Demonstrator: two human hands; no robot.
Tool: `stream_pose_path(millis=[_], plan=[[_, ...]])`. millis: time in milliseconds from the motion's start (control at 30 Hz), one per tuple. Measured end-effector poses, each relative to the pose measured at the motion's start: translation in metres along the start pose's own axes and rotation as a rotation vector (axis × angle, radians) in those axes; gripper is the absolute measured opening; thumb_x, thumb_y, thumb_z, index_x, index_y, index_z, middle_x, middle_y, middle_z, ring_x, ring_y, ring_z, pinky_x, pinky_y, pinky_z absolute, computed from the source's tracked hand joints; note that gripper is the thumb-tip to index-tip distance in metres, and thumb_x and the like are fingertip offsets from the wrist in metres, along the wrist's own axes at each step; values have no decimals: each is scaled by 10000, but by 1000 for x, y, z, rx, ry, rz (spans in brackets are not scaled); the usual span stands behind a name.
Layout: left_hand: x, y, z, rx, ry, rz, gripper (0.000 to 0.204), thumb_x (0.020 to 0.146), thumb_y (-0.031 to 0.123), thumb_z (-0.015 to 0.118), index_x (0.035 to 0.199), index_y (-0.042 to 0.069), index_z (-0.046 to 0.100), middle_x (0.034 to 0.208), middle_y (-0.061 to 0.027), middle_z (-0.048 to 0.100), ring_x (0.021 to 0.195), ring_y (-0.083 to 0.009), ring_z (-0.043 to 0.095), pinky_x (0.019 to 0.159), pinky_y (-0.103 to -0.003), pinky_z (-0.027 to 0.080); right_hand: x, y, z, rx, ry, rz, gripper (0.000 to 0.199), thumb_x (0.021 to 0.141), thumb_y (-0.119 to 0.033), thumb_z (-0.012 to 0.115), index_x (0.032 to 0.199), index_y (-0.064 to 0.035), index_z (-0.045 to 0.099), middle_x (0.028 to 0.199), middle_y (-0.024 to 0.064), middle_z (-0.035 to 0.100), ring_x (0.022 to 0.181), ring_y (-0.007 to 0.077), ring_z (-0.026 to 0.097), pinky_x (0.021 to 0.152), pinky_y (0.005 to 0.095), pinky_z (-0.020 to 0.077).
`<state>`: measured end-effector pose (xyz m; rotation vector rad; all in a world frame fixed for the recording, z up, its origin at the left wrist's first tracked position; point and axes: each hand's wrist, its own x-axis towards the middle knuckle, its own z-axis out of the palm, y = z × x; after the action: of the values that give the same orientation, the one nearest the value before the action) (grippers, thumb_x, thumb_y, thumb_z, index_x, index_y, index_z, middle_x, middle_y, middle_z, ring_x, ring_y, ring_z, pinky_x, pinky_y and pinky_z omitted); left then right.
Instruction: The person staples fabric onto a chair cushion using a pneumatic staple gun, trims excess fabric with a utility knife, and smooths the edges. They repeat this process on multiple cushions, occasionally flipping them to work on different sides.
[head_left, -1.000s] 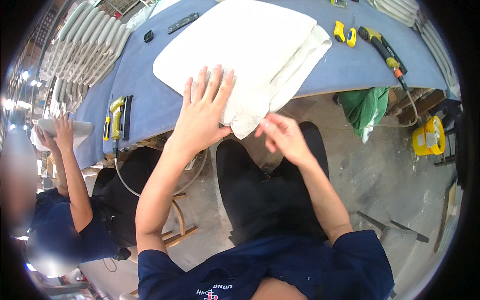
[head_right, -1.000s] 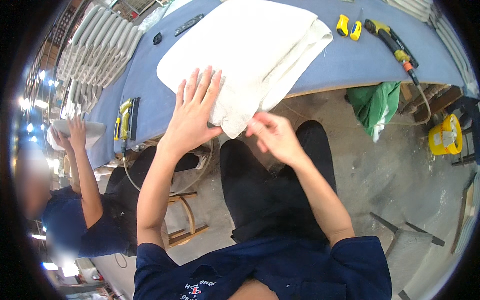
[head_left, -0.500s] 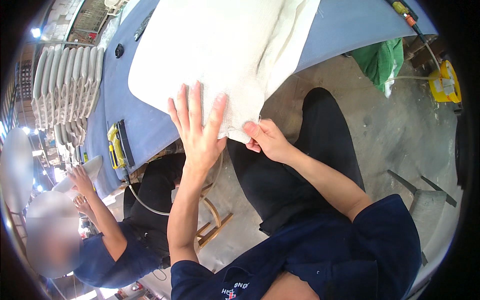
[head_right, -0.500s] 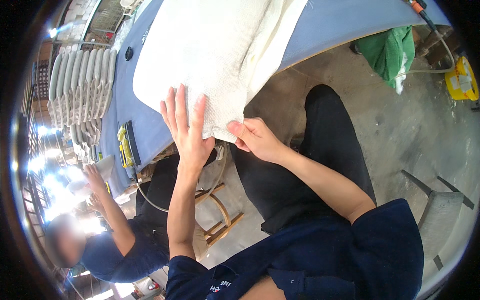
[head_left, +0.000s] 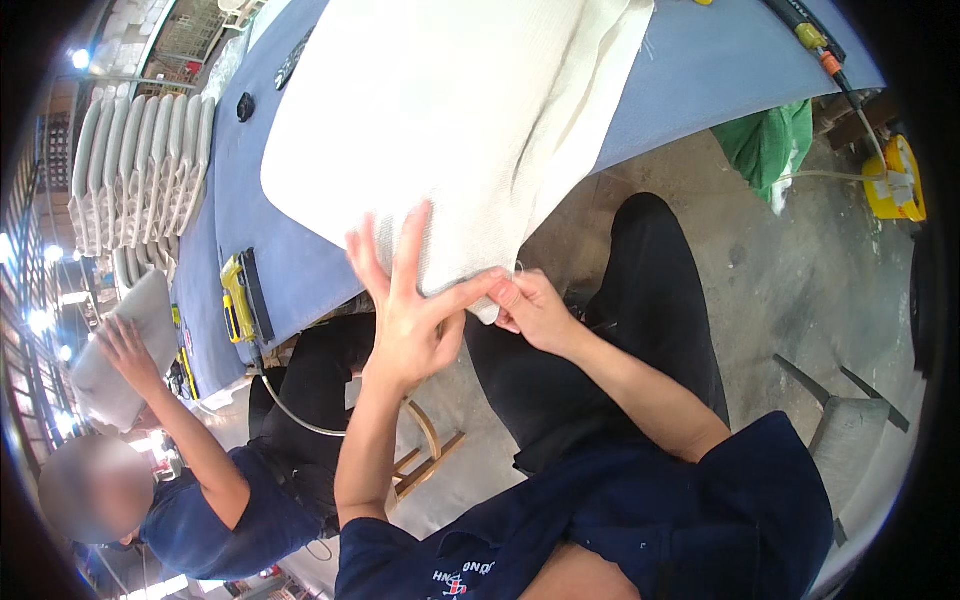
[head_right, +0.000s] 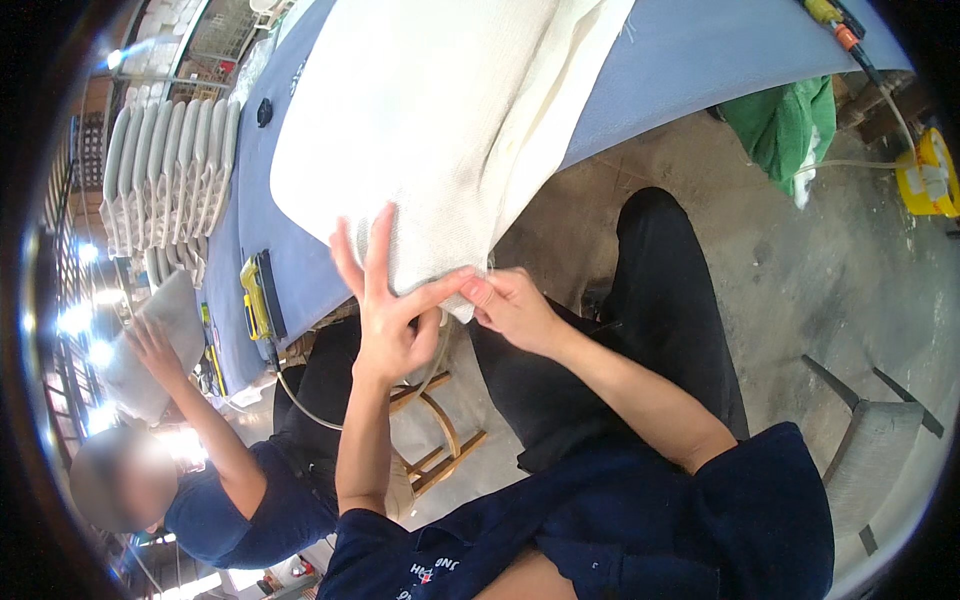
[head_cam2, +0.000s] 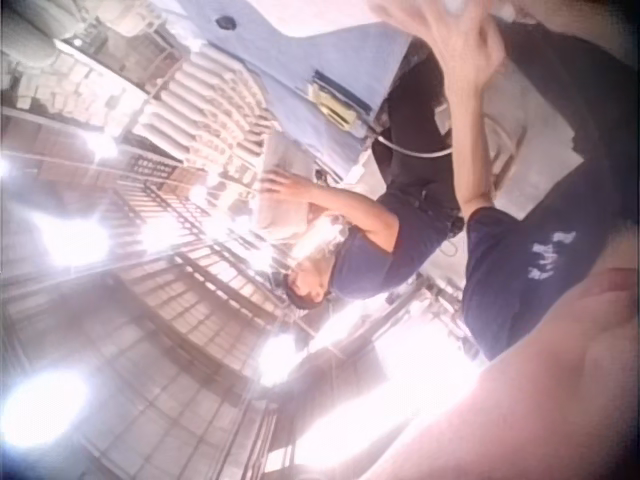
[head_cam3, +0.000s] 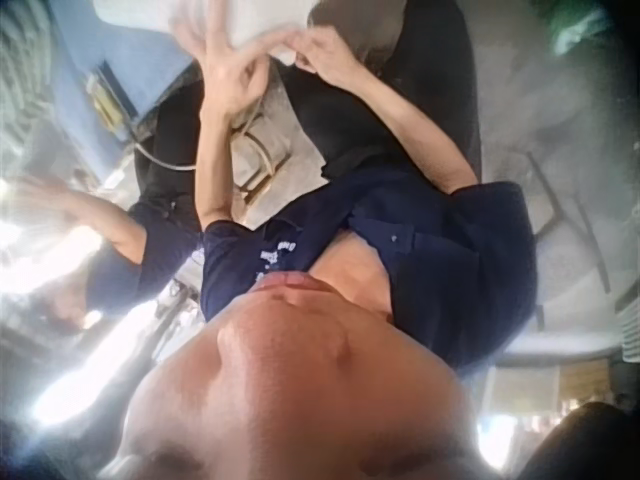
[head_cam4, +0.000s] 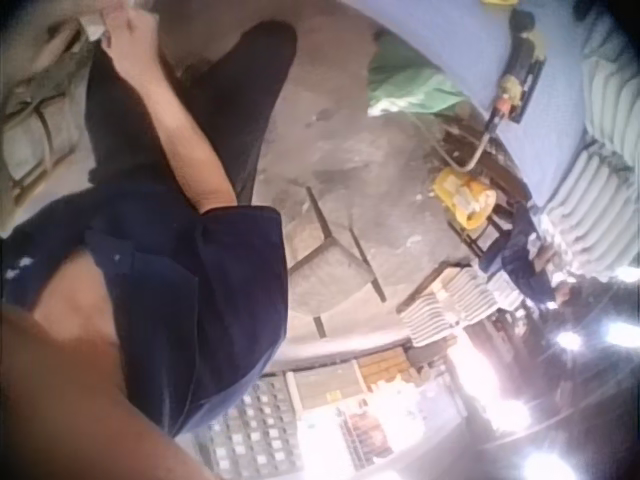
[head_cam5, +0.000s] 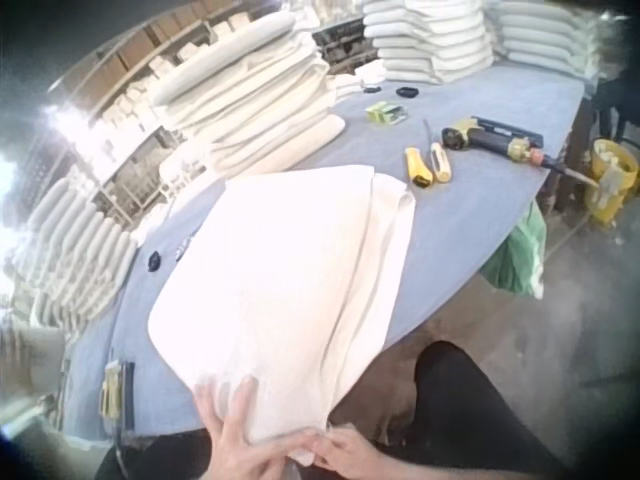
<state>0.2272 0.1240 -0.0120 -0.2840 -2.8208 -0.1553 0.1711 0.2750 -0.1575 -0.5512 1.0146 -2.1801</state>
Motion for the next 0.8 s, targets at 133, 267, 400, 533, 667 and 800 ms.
stream_pose_path(millis=[133, 267, 400, 533, 667, 800], plan=[[-11, 25, -11, 49, 124, -305, 600, 865, 111, 713, 1463, 160, 679, 1731, -345, 145, 1429, -478, 374, 1203, -581, 280, -5, -3, 11, 8, 49, -62, 470, 1146, -388, 553, 909, -2, 676, 669, -24, 516, 596, 64, 461, 518, 271, 371], [-9, 43, -5, -281, 161, -524, 716, 1023, 205, 596, 1675, 43, 348, 1720, -400, 24, 986, -274, 596, 934, -447, 500, -10, -1, 15, -21, 103, -64, 476, 1151, -367, 545, 859, -1, 631, 667, -23, 511, 599, 67, 456, 529, 275, 369], [3, 37, -2, -420, 214, -665, 705, 1058, 169, 536, 1698, 41, 269, 1705, -433, -81, 1364, -473, 472, 1128, -478, 416, -14, -9, 27, -25, 149, -41, 505, 1152, -415, 526, 777, -78, 513, 691, -37, 433, 565, 59, 365, 491, 255, 308], [10, 28, 14, -374, 195, -589, 722, 1062, 167, 547, 1712, 80, 247, 1686, -449, -155, 1593, -553, 109, 1245, -505, 298, -22, -19, 32, -32, 164, 44, 480, 1155, -376, 524, 816, -40, 569, 679, -32, 474, 578, 65, 409, 516, 269, 343], [4, 17, 21, -341, 138, -469, 774, 1028, 153, 603, 1718, 110, 254, 1660, -457, -229, 1599, -582, -95, 1263, -515, 267, -18, -13, 17, 29, 115, 73, 478, 1153, -365, 533, 836, -14, 605, 672, -31, 505, 587, 65, 439, 529, 276, 365], [6, 11, 5, -395, 0, -413, 854, 955, 118, 680, 1710, 107, 280, 1631, -460, -299, 1577, -605, -152, 1265, -510, 274, -8, 10, 11, -52, 117, -32, 494, 1151, -384, 539, 837, -11, 616, 672, -29, 524, 585, 69, 458, 525, 284, 376]])
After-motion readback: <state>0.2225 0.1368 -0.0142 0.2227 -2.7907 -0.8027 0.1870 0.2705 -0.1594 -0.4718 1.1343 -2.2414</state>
